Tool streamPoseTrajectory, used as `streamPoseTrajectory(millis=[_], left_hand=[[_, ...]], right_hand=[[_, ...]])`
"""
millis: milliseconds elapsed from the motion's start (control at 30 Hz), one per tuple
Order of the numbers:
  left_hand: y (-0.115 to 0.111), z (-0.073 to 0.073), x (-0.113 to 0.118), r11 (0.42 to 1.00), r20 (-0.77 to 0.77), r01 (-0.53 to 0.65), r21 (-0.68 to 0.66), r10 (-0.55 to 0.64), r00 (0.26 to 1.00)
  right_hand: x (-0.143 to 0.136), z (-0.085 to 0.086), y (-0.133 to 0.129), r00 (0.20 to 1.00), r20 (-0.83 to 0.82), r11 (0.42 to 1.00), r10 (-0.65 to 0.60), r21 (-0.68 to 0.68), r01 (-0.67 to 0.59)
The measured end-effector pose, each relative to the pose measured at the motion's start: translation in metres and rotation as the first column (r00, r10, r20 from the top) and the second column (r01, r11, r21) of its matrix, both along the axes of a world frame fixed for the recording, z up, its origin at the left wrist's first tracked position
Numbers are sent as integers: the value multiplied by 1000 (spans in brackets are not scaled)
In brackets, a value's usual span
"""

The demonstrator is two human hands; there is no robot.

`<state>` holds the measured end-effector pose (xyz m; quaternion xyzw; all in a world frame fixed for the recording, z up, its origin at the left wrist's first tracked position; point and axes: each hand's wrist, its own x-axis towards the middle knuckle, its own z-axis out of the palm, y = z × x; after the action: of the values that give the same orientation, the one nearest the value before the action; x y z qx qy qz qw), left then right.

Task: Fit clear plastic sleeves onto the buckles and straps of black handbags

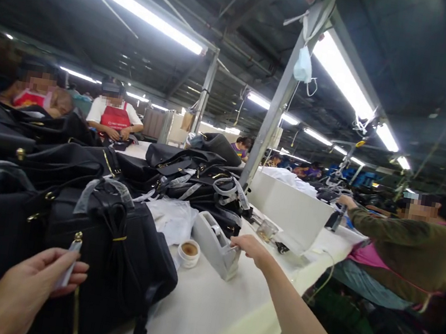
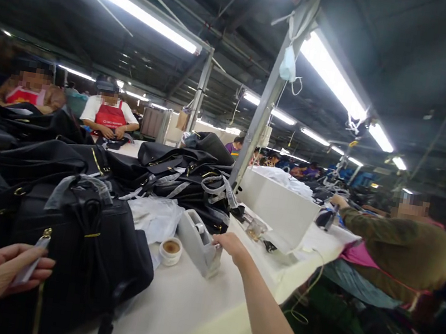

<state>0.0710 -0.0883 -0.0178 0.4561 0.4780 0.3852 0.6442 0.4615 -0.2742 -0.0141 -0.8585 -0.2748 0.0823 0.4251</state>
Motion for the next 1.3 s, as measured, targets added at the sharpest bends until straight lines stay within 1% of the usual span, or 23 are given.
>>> streamPoseTrajectory(millis=[100, 167, 300, 367, 433, 500, 533, 567, 600, 633, 667, 700, 733, 767, 833, 933, 967, 1000, 1033, 1100, 1167, 1200, 1300], left_hand=[[-2, 3, 1, 1000, 13, -3, -6, 3, 1000], [-2, 3, 1, 1000, 5, -5, 1, 5, 1000], [-2, 1, 2, 998, -10, -11, 54, 12, 1000], [-3, -1, 1, 997, -5, -36, 74, 36, 999], [-6, -2, -1, 996, 12, -42, 82, 41, 999], [-11, -4, -2, 994, 43, -22, 103, 17, 999], [-12, -5, -1, 992, 66, -16, 126, 8, 998], [-13, -6, -1, 989, 85, -17, 146, 5, 996], [-14, -8, 1, 988, 96, -26, 154, 11, 995], [-14, -10, 2, 986, 105, -39, 164, 22, 994], [-15, -11, 2, 984, 110, -49, 171, 31, 993], [-16, -13, 3, 982, 114, -57, 181, 37, 993], [-17, -14, 3, 980, 118, -59, 192, 37, 992], [-19, -15, 2, 978, 122, -56, 201, 32, 992], [-23, -17, 1, 976, 136, -47, 214, 18, 991], [-26, -18, 1, 976, 146, -38, 215, 7, 989], [-26, -19, 1, 975, 144, -38, 217, 7, 990], [-26, -20, 1, 975, 141, -38, 221, 7, 990], [-26, -21, 1, 974, 136, -38, 225, 7, 991], [-26, -22, 1, 971, 130, -37, 235, 6, 991], [-26, -22, 0, 972, 129, -30, 235, 0, 992], [-26, -21, 0, 973, 131, -26, 231, -4, 991], [-27, -20, -1, 975, 142, -24, 220, -7, 990]], right_hand=[[2, 4, 2, 996, -53, 996, 66, -61, -69], [5, 7, -4, 997, -46, 996, 62, -64, -65], [2, 1, -39, 1000, -23, 994, 2, -111, -5], [-9, -7, -58, 1000, -28, 988, 6, -155, -11], [-27, -11, -67, 998, -32, 982, 56, -177, -60], [-52, -5, -58, 983, -50, 973, 175, -145, -180], [-68, 3, -48, 961, -90, 959, 260, -89, -268], [-87, 13, -34, 890, -210, 913, 406, 43, -406], [-109, 24, -18, 789, -303, 845, 535, 170, -507], [-133, 37, 0, 657, -366, 751, 659, 269, -603], [-158, 49, 19, 500, -435, 650, 749, 340, -679], [-183, 60, 38, 353, -497, 567, 793, 390, -725], [-206, 68, 58, 244, -534, 498, 810, 406, -766], [-225, 73, 77, 213, -535, 460, 818, 384, -801], [-252, 74, 112, 252, -509, 432, 823, 272, -860], [-263, 63, 144, 404, -412, 486, 817, 114, -867], [-261, 59, 150, 428, -397, 499, 812, 91, -862], [-258, 56, 152, 420, -406, 494, 812, 94, -864], [-255, 54, 153, 371, -444, 466, 816, 126, -876], [-249, 53, 152, 193, -543, 378, 818, 253, -891], [-245, 53, 151, 36, -602, 315, 798, 365, -876], [-244, 53, 151, -5, -619, 303, 785, 392, -869], [-240, 49, 154, -44, -647, 311, 761, 424, -851]])
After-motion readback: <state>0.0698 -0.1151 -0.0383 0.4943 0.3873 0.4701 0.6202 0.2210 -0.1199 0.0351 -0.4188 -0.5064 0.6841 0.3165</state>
